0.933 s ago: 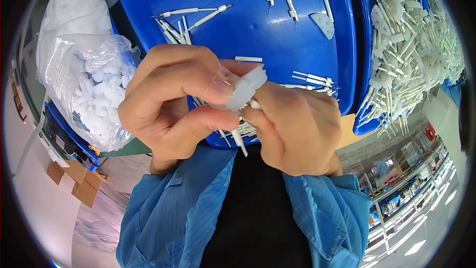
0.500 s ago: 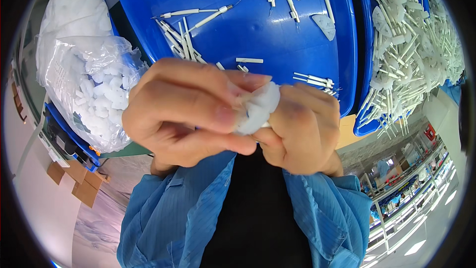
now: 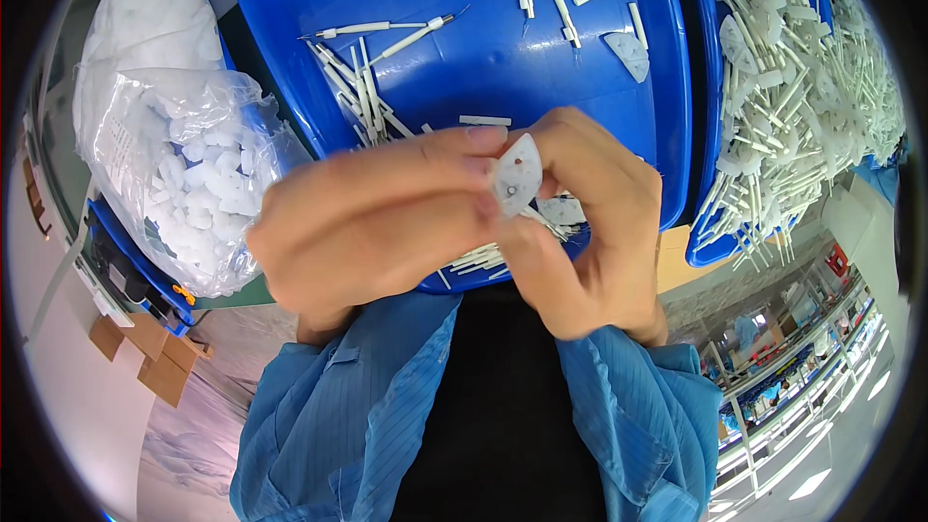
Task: The person assembles small white plastic components by hand. They pick up a rod-like piece and a cap-like piece from a blue tray, fit them together, and place the assembled unit into a second blue tray. This repetitive assembly process continues throughout the video.
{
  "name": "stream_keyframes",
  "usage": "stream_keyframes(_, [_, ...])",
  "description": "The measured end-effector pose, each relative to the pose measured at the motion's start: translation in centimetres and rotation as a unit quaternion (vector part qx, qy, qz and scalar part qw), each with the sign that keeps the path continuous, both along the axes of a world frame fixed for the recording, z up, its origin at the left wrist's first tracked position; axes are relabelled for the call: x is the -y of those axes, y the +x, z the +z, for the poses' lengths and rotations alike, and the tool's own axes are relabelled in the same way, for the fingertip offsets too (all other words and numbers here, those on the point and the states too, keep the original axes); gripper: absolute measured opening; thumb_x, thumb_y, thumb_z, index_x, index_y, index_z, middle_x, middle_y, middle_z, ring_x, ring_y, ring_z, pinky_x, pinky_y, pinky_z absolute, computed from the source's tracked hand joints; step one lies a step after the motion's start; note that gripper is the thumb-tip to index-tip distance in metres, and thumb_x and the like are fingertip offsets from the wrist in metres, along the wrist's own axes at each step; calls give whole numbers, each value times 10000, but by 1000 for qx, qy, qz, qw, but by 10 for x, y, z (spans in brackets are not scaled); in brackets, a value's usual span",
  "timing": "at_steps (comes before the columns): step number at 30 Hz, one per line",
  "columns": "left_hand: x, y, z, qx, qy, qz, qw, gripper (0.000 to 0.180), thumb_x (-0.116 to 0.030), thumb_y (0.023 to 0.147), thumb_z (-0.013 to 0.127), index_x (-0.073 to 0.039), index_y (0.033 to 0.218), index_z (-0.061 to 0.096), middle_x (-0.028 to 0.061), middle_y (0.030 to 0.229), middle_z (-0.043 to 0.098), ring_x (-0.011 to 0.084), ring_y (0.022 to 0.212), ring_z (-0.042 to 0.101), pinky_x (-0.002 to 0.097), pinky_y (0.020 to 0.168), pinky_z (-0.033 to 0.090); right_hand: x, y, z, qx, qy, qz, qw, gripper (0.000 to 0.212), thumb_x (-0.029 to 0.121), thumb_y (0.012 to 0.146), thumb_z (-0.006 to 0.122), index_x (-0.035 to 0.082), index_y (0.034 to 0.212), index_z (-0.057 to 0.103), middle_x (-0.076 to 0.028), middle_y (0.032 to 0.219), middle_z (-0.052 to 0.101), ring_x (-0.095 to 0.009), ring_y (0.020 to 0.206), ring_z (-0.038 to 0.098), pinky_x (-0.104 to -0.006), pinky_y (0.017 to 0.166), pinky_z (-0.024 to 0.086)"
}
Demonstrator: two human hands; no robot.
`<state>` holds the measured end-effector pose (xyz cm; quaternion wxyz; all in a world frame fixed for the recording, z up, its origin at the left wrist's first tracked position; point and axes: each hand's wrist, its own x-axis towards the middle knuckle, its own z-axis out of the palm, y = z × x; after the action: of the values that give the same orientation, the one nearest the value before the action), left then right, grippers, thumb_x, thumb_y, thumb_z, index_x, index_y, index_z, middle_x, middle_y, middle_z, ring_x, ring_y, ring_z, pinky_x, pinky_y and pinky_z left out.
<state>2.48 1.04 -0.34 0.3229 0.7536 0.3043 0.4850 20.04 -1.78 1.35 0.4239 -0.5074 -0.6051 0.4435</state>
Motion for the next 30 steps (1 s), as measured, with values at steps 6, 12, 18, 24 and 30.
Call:
stream_keyframes(6, [2,-9,-2,30,11,-32,999,381,-71,725,815,40,984,559,174,915,618,322,853,697,369,729,623,-4,13,30,120,-180,-30,976,213,156,928,584,-2,815,671,-41,567,528,-117,429,432,-261,425,308])
stream_keyframes(12, [17,-7,-7,251,-215,102,938,467,-124,785,787,64,1098,496,170,976,585,287,839,689,371,696,616,22,46,26,-91,-83,421,899,192,222,859,675,47,858,596,-72,776,542,-226,669,562,-344,566,473])
stream_keyframes(18, [8,-25,-3,277,-371,50,885,361,-224,916,655,39,1115,508,204,1069,587,331,785,710,274,641,601,55,-25,17,-282,-108,425,853,467,389,870,623,-39,1046,565,-201,900,553,-346,826,564,-392,733,485])
stream_keyframes(24, [3,-32,-5,211,-377,43,901,370,-275,951,597,25,1155,528,208,1053,641,293,774,713,275,617,601,76,-95,15,-438,-68,343,828,467,379,860,622,-40,1060,572,-206,930,570,-345,852,576,-384,747,492])
stream_keyframes(30, [1,-39,-14,137,-306,-71,939,275,-140,931,619,45,1117,537,190,1062,618,286,810,712,295,661,581,78,-96,16,-428,-61,360,827,441,353,853,625,-36,1055,581,-204,931,578,-338,854,583,-376,747,495])
